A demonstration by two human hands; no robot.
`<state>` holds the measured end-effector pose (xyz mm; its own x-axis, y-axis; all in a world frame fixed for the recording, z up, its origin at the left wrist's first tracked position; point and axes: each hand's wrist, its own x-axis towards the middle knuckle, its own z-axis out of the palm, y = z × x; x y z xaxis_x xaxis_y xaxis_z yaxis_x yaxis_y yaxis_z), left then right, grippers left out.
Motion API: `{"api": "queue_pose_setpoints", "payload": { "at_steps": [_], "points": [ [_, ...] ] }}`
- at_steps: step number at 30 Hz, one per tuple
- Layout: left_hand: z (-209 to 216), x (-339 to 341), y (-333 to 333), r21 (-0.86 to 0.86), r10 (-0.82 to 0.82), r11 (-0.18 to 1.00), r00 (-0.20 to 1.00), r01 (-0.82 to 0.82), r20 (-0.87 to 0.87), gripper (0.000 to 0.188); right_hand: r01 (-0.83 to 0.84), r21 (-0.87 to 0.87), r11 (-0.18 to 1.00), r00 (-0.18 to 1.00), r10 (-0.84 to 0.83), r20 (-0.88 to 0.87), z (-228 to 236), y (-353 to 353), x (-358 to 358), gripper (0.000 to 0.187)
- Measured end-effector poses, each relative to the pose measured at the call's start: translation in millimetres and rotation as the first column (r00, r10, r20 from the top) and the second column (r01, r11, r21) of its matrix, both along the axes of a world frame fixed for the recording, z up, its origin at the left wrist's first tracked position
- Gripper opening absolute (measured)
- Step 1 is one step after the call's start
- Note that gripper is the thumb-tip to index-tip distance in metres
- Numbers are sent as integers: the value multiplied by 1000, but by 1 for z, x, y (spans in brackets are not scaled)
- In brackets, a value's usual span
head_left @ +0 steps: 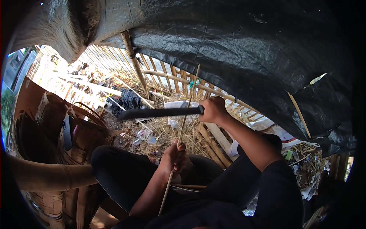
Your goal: The person shaves a thin strip of wood using a large knife while holding the piece against their lap.
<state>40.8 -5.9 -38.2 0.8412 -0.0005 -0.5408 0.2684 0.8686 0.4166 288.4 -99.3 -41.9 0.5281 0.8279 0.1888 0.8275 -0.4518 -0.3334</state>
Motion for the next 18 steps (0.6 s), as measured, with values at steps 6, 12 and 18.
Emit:
{"api": "queue_pose_setpoints", "payload": {
  "at_steps": [6, 12, 18],
  "points": [
    [-2, 1, 0, 83, -30, 996, 999, 28, 30, 37, 341, 8, 940, 920, -332, -206, -4, -1, 34, 19],
    [-2, 7, 9, 269, -57, 963, 995, 31, 87, 48, 294, -8, 956, 927, -287, -241, -1, 0, 22, 19],
    [-6, 15, 15, -251, 33, 967, 968, 31, 248, 29, 54, 82, 995, 996, -47, -79, -2, -10, -9, 17]
  ]
}}
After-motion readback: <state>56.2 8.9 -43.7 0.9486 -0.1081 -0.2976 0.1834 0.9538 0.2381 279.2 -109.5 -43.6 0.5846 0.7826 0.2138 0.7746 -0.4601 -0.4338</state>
